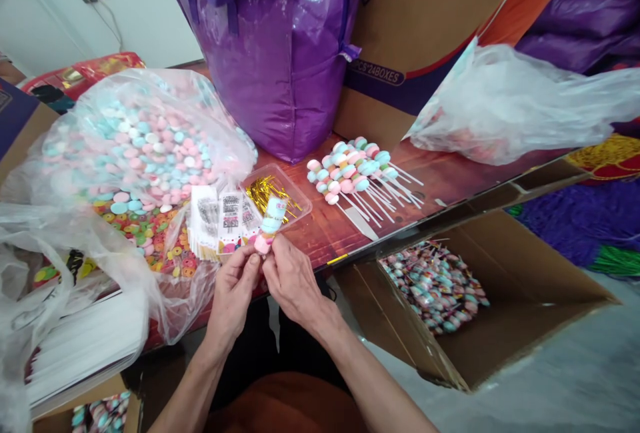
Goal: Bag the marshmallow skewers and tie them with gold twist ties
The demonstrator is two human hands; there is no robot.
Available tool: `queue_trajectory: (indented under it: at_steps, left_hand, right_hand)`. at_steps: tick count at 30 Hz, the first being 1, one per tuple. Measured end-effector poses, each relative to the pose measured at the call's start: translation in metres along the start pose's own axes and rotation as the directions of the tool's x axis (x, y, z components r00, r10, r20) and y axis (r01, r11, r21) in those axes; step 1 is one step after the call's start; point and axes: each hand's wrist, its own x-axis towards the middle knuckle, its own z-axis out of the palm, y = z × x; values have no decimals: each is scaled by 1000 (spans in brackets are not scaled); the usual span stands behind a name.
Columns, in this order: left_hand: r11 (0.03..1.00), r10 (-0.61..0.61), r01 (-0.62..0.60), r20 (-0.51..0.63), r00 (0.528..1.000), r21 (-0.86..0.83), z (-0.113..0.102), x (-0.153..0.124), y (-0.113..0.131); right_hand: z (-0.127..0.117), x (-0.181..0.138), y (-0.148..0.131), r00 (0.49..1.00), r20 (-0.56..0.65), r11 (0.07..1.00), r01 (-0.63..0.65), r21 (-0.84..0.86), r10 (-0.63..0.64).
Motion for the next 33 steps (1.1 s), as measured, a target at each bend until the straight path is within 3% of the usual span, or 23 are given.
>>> queue_trajectory:
  at_steps: [2,4,6,8,11,14,18,21,24,29,33]
  left_hand:
    - [1000,-20,20,20,1000,1,-2,2,1]
    - [986,-131,136,51,990,-97,-3,5,3]
    - [929,-278,293,96,956,-228,-5,10,5]
    - [849,-394,415,132,910,-328,-6,14,6]
    - [769,-472,484,140,871,-418,-7,16,9]
    - [702,-519,525,158,840,-482,-6,15,14]
    - [608,-583,581,193,790,-542,-2,13,21]
    - [588,-602,608,213,769,-533,2,11,23]
    - [632,-569,575,193,799,-519,6,8,22]
    - [722,-475,471,132,870,-507,13,4,12]
    - [726,-462,459,131,877,-512,12,3,10]
  right_hand:
    - [1,0,1,985,60,963,-170,210,161]
    - [1,1,3,938,193,822,-346,452,289]
    - [0,-1,3,911,250,719,-412,560,328]
    - [-2,-5,2,947,154,809,-320,494,281]
    - [-7,-12,2,998,-42,982,-32,187,40]
    - [-11,-16,7,972,-128,980,199,14,-196]
    - [-14,-16,17,900,-99,899,406,-162,-424]
    - [-16,-14,19,852,-114,840,467,-274,-511]
    - [-15,-14,15,819,-145,806,487,-337,-555]
    - [-6,-12,3,866,-201,857,369,-360,-458]
    - [1,-9,0,842,-242,845,374,-382,-482]
